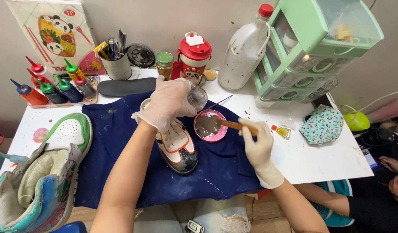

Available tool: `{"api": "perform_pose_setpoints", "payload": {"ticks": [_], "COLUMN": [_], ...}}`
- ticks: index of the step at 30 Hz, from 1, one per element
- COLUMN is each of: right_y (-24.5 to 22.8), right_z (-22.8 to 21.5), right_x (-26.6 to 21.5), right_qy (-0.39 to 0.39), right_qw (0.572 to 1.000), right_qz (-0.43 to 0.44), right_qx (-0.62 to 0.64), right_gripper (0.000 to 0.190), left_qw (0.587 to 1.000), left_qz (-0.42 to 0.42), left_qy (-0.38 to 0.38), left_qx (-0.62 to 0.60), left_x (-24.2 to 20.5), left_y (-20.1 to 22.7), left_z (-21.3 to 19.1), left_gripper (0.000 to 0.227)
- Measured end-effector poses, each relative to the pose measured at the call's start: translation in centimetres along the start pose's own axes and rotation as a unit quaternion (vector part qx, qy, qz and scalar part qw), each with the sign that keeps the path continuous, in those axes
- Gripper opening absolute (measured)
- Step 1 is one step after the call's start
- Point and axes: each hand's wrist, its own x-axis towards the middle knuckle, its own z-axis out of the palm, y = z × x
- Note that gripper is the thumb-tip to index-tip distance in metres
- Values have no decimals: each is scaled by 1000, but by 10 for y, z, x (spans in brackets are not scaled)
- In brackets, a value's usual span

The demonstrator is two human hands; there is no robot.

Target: The person mixes a dark liquid and a yellow powder in a small pink bowl using a wooden stick. They repeatedly stir the mixture to combine the ingredients while wearing gloves.

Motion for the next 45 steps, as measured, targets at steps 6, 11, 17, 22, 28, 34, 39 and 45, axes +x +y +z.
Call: {"api": "perform_pose_setpoints", "payload": {"ticks": [6, 11, 17, 22, 28, 34, 39, 45], "right_y": [43, 100, 131, 128, 120, 138, 155, 164], "right_z": [70, 143, 173, 171, 173, 181, 187, 196], "right_x": [63, 63, 63, 62, 61, 53, 45, 40], "right_qy": [118, 67, 83, 78, 71, 70, 73, 63], "right_qw": [934, 965, 983, 975, 959, 980, 987, 990], "right_qz": [276, 241, 159, 210, 267, 186, 132, 100], "right_qx": [194, 82, -38, -11, 62, -29, -61, -78], "right_gripper": [18, 24, 25, 24, 25, 26, 24, 26], "left_qw": [998, 999, 997, 996, 995, 994, 995, 994], "left_qz": [-40, -21, -26, -39, -62, -76, -69, -80], "left_qy": [-33, -44, -62, -79, -75, -75, -71, -76], "left_qx": [-20, -11, -30, -26, -9, -25, -20, -16], "left_x": [7, 14, 9, 8, 13, 12, 21, 16], "left_y": [-9, -14, -9, -8, -16, -14, -19, -20], "left_z": [3, 6, -8, -19, -14, -19, -13, -11], "left_gripper": [60, 74, 69, 63, 61, 70, 65, 66]}}
